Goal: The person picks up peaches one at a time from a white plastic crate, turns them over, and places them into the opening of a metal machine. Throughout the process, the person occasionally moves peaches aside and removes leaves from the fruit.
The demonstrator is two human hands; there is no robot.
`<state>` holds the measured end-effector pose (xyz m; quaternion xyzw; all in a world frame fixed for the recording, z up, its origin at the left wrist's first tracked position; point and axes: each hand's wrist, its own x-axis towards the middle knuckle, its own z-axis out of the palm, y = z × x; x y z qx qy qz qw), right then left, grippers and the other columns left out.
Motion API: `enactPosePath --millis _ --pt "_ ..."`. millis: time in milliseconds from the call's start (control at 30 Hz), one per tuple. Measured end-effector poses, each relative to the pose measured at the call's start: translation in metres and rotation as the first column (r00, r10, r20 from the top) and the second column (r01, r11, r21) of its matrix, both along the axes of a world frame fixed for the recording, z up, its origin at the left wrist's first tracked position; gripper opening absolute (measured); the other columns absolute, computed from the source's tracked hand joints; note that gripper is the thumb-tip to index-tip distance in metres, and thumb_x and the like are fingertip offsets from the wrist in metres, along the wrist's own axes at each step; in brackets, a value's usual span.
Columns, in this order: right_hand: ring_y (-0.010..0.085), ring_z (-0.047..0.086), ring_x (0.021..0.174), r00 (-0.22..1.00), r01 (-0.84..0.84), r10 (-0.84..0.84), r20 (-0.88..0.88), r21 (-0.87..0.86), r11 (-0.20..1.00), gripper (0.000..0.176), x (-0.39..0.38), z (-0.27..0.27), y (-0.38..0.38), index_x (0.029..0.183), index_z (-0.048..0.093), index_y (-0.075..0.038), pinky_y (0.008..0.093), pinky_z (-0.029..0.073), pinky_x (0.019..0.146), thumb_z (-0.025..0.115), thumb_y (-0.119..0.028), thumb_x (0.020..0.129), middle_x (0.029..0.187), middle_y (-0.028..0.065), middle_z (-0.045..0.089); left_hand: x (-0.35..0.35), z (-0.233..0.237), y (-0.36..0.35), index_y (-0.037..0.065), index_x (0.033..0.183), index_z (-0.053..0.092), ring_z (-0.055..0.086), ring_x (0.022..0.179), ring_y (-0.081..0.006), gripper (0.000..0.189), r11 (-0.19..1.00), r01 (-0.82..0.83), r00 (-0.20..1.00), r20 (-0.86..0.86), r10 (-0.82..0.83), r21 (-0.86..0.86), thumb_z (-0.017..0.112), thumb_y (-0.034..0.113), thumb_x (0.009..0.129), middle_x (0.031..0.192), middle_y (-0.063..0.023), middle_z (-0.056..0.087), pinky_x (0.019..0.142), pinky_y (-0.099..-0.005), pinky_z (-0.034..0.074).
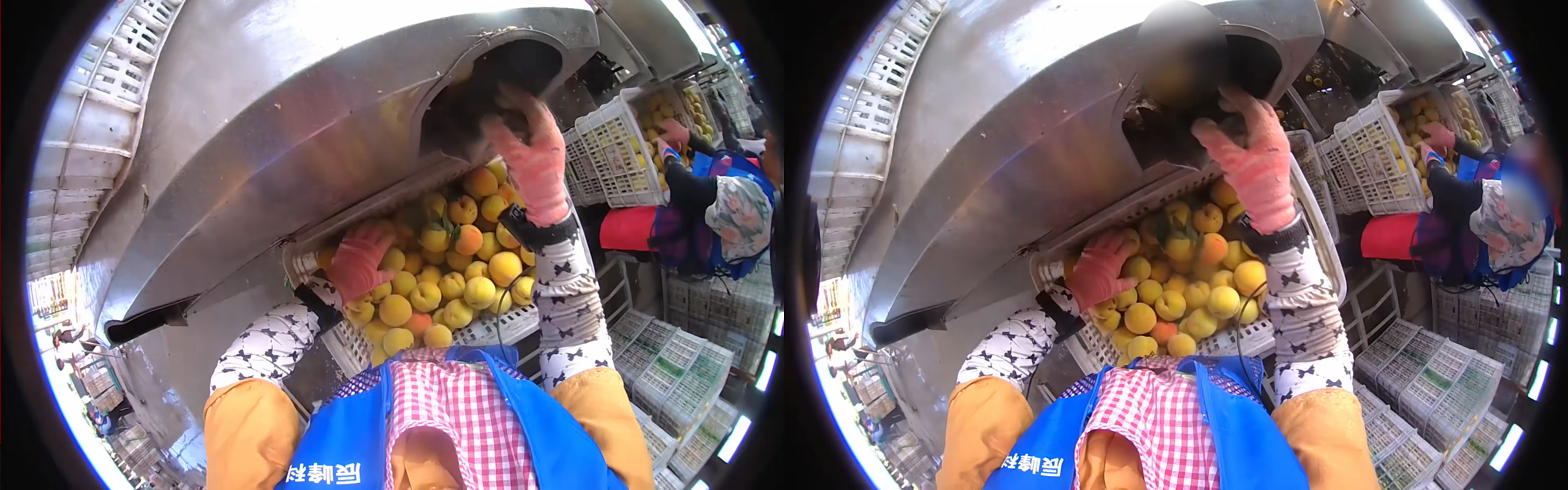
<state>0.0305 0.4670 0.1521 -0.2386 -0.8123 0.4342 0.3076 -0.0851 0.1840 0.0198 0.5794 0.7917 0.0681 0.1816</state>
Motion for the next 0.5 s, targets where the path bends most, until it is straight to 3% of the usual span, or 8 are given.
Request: enactPosePath --millis 33,100,167,233,300,367,433,500 --pt "0.0335 0.067 0.092 0.990 -0.050 0.041 0.135 0.067 0.996 0.045 0.020 -0.013 0.000 0.118 0.067 -0.006 0.0422 0.054 0.079 0.077 -0.032 0.082 0.112 0.0169 0.065 0.002 -0.001 -0.001 0.013 0.126 0.060 0.046 0.128 -0.0304 0.067 0.989 0.140 0.965 -0.216 -0.149 -0.054 0.079 0.043 0.069 0.131 -0.0095 0.055 0.109 -0.0471 0.033" --pt "0.0330 0.068 0.093 0.816 -0.305 0.172 0.552 0.159 0.939 0.041 0.046 -0.051 -0.013 0.117 0.066 -0.007 0.0432 0.055 0.080 0.073 -0.033 0.085 0.107 0.0139 0.067 -0.007 0.003 0.017 0.015 0.124 0.061 0.047 0.125 -0.0293 0.065 0.962 0.208 0.954 -0.178 -0.239 -0.179 0.079 0.043 0.069 0.127 -0.0082 0.056 0.107 -0.0457 0.034" --pt "0.0340 0.068 0.096 0.398 -0.465 0.070 0.915 0.135 0.875 0.039 0.044 -0.073 -0.040 0.116 0.064 -0.007 0.0445 0.055 0.082 0.069 -0.033 0.088 0.103 0.0137 0.068 -0.009 0.007 0.029 0.016 0.122 0.062 0.049 0.121 -0.0282 0.063 0.911 0.278 0.932 -0.145 -0.333 -0.304 0.079 0.043 0.068 0.122 -0.0069 0.057 0.105 -0.0443 0.034" --pt "0.0346 0.068 0.100 0.267 -0.556 0.078 0.961 0.087 0.826 0.042 0.050 -0.141 -0.048 0.115 0.062 -0.007 0.0451 0.055 0.084 0.068 -0.036 0.086 0.107 0.0156 0.067 -0.008 0.011 0.035 0.016 0.117 0.064 0.052 0.113 -0.0258 0.053 0.830 0.348 0.842 -0.243 -0.481 -0.437 0.077 0.039 0.070 0.117 -0.0072 0.058 0.097 -0.0416 0.038" --pt "0.0359 0.067 0.101 0.328 -0.485 0.075 0.942 0.100 0.869 0.047 0.051 -0.153 -0.048 0.113 0.062 -0.005 0.0451 0.055 0.086 0.074 -0.034 0.078 0.109 0.0180 0.066 -0.013 -0.031 0.017 0.017 0.113 0.065 0.053 0.112 -0.0260 0.048 0.893 0.335 0.866 -0.275 -0.417 -0.301 0.076 0.036 0.071 0.115 -0.0073 0.060 0.096 -0.0419 0.039" --pt "0.0383 0.065 0.104 0.495 -0.418 0.265 0.828 -0.040 0.907 0.054 0.059 -0.122 -0.036 0.115 0.062 -0.004 0.0445 0.054 0.088 0.079 -0.032 0.072 0.111 0.0204 0.065 -0.011 -0.037 0.011 0.017 0.109 0.066 0.054 0.111 -0.0263 0.042 0.936 0.315 0.892 -0.289 -0.348 -0.156 0.075 0.033 0.071 0.113 -0.0074 0.061 0.095 -0.0422 0.040" --pt "0.0293 0.064 0.115 0.758 -0.216 0.413 0.504 -0.404 0.889 0.072 0.079 -0.106 -0.030 0.132 0.056 -0.002 0.0364 0.051 0.098 0.082 -0.028 0.071 0.125 0.0186 0.063 -0.007 -0.006 0.021 0.016 0.108 0.069 0.057 0.106 -0.0258 0.035 0.851 0.269 0.906 -0.181 -0.382 -0.450 0.070 0.024 0.074 0.104 -0.0071 0.063 0.093 -0.0411 0.041" --pt "0.0214 0.061 0.117 0.877 -0.201 0.430 0.217 -0.647 0.736 0.076 0.091 -0.078 -0.030 0.139 0.050 0.000 0.0332 0.047 0.102 0.081 -0.024 0.074 0.130 0.0142 0.061 0.000 0.014 0.019 0.015 0.110 0.070 0.059 0.105 -0.0270 0.035 0.823 0.302 0.899 -0.143 -0.413 -0.480 0.069 0.021 0.076 0.104 -0.0078 0.065 0.092 -0.0422 0.043"
